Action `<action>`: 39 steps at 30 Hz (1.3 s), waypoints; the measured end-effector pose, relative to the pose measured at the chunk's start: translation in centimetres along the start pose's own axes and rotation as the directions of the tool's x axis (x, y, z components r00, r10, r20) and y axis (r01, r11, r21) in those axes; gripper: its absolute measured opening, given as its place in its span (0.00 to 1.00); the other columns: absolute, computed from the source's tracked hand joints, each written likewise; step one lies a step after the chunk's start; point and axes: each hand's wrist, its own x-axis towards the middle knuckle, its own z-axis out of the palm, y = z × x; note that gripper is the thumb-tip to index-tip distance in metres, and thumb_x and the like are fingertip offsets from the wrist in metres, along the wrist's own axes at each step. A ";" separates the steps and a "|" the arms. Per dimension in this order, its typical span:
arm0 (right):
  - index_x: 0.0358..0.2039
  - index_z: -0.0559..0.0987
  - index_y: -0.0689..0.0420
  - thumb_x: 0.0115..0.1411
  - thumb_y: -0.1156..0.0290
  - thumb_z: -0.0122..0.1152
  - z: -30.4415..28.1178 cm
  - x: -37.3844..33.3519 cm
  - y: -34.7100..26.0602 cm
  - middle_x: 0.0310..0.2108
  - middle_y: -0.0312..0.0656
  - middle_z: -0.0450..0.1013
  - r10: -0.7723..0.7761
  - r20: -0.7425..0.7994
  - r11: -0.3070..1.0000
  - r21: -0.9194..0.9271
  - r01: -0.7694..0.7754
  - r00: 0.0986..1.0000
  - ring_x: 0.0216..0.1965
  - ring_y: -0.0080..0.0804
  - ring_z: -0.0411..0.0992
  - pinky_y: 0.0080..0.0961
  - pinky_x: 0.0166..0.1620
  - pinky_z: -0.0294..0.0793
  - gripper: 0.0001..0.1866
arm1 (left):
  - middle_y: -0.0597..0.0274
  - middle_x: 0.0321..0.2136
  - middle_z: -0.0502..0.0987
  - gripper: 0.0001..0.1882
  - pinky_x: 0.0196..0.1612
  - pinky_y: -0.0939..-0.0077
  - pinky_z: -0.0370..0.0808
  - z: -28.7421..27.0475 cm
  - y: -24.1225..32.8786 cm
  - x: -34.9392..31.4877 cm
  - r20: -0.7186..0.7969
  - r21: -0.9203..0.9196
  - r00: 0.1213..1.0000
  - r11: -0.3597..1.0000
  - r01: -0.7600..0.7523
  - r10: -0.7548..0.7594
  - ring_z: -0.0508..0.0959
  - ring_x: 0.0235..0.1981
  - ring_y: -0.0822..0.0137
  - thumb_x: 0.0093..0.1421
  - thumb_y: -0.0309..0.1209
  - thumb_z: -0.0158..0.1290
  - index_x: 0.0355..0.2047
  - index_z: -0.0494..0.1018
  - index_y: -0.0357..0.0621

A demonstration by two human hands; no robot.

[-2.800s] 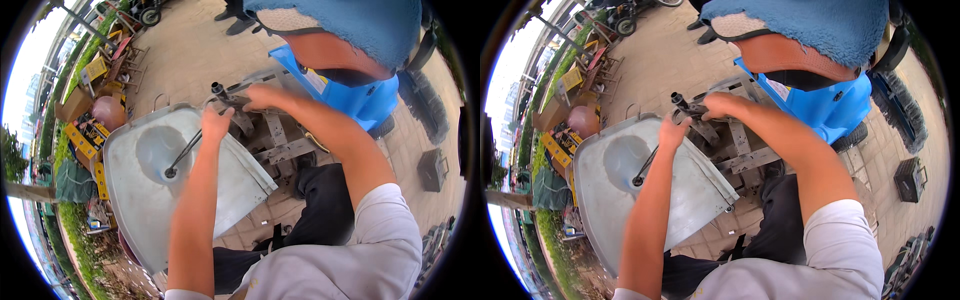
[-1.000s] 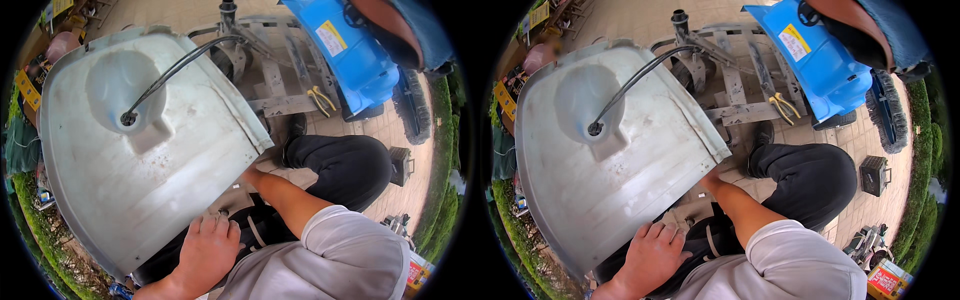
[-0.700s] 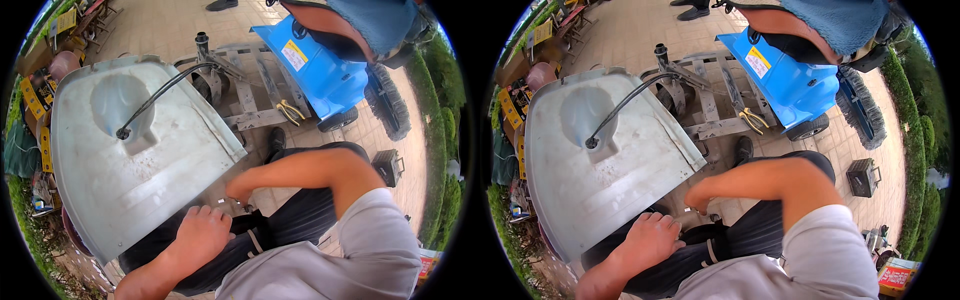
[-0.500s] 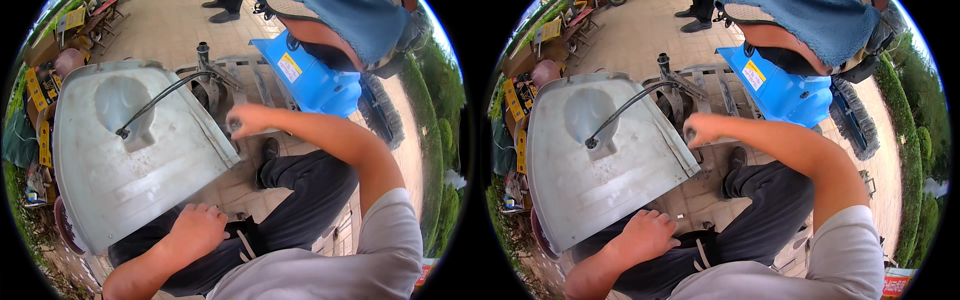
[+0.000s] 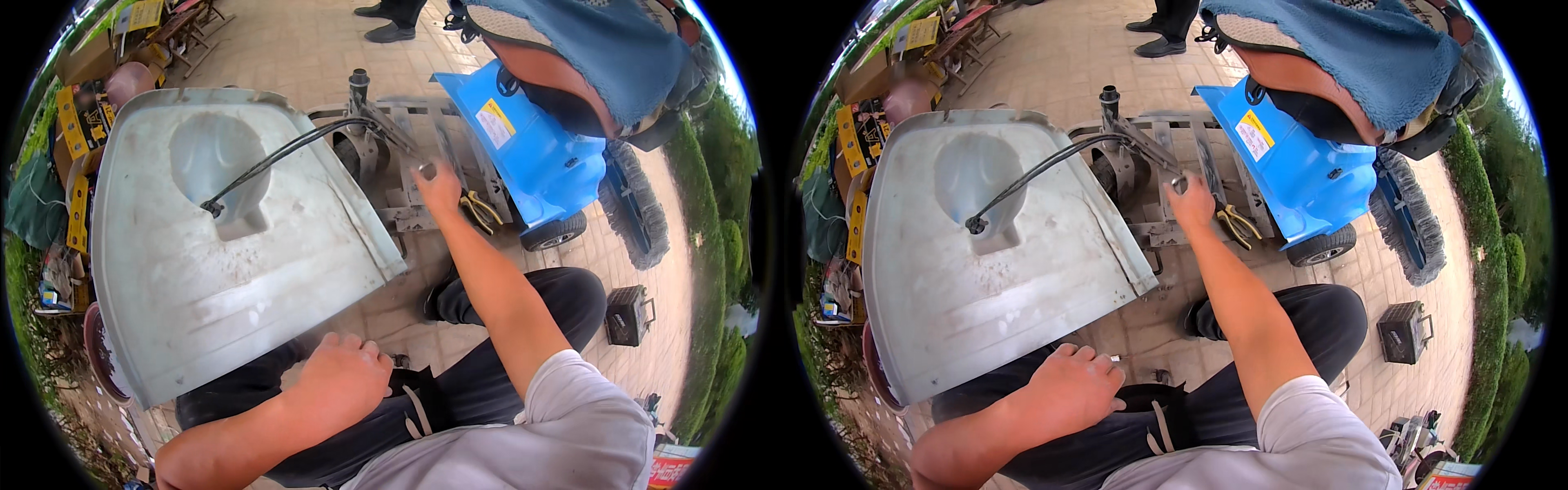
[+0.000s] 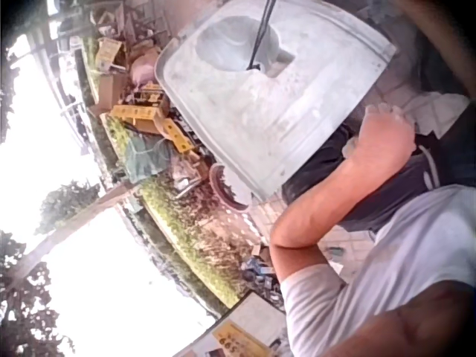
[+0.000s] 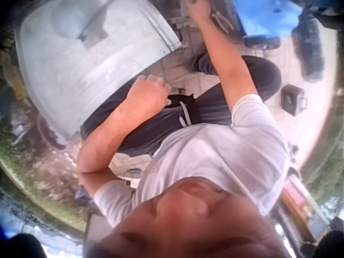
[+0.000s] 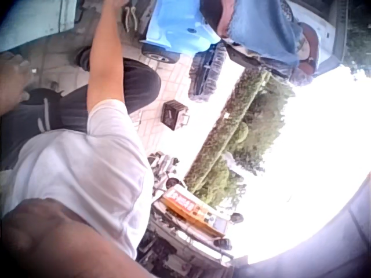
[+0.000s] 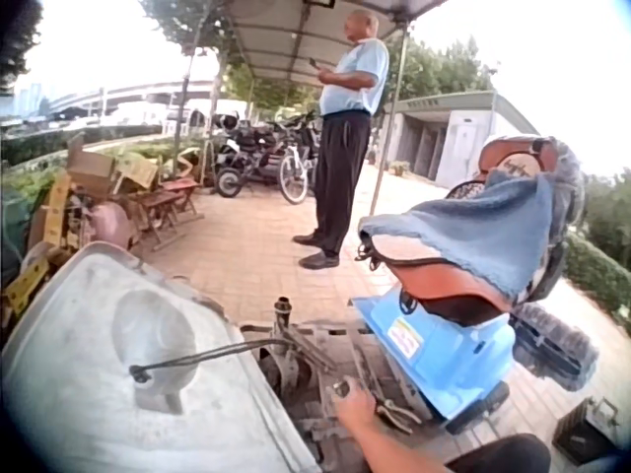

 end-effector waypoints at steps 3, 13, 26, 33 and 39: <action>0.44 0.76 0.59 0.48 0.53 0.70 -0.9 1.6 -0.3 0.43 0.51 0.75 -0.058 0.038 0.997 -0.046 0.060 0.998 0.43 0.51 0.75 0.43 0.45 0.74 0.29 | 0.59 0.35 0.78 0.19 0.40 0.66 0.71 0.7 0.0 0.3 0.004 0.013 1.000 1.000 -0.024 0.024 0.77 0.38 0.60 0.57 0.47 0.56 0.34 0.77 0.43; 0.41 0.77 0.63 0.42 0.59 0.74 -11.3 16.8 -13.5 0.42 0.51 0.76 -0.407 0.100 0.866 0.359 0.349 0.908 0.43 0.42 0.74 0.33 0.47 0.73 0.29 | 0.58 0.33 0.78 0.19 0.37 0.66 0.71 0.5 -0.5 -0.5 -0.008 0.017 1.000 1.000 -0.002 0.003 0.78 0.36 0.60 0.57 0.48 0.56 0.33 0.77 0.43; 0.46 0.79 0.63 0.45 0.59 0.72 -10.0 21.4 -17.5 0.41 0.51 0.78 -0.581 0.317 0.813 0.264 0.519 0.750 0.43 0.42 0.75 0.32 0.48 0.73 0.29 | 0.60 0.33 0.77 0.18 0.38 0.67 0.72 -1.0 -1.4 -0.6 -0.050 -0.094 0.999 0.996 0.007 -0.012 0.78 0.36 0.59 0.55 0.46 0.58 0.34 0.76 0.45; 0.50 0.77 0.64 0.45 0.62 0.73 -10.4 23.0 -16.5 0.47 0.49 0.77 -0.556 0.278 0.793 0.459 0.400 0.783 0.48 0.39 0.74 0.31 0.51 0.72 0.32 | 0.60 0.31 0.77 0.17 0.38 0.66 0.72 -0.5 -2.6 -0.9 -0.040 -0.092 0.999 0.996 0.011 -0.015 0.77 0.36 0.60 0.54 0.44 0.58 0.34 0.77 0.44; 0.56 0.73 0.62 0.44 0.69 0.70 -10.3 22.4 -17.5 0.48 0.49 0.76 -0.590 0.480 0.807 0.375 0.456 0.650 0.48 0.39 0.74 0.30 0.52 0.72 0.36 | 0.55 0.39 0.79 0.17 0.45 0.63 0.73 -1.1 -2.7 -0.6 0.022 -0.170 0.994 0.979 0.112 -0.110 0.77 0.44 0.55 0.53 0.45 0.58 0.34 0.79 0.47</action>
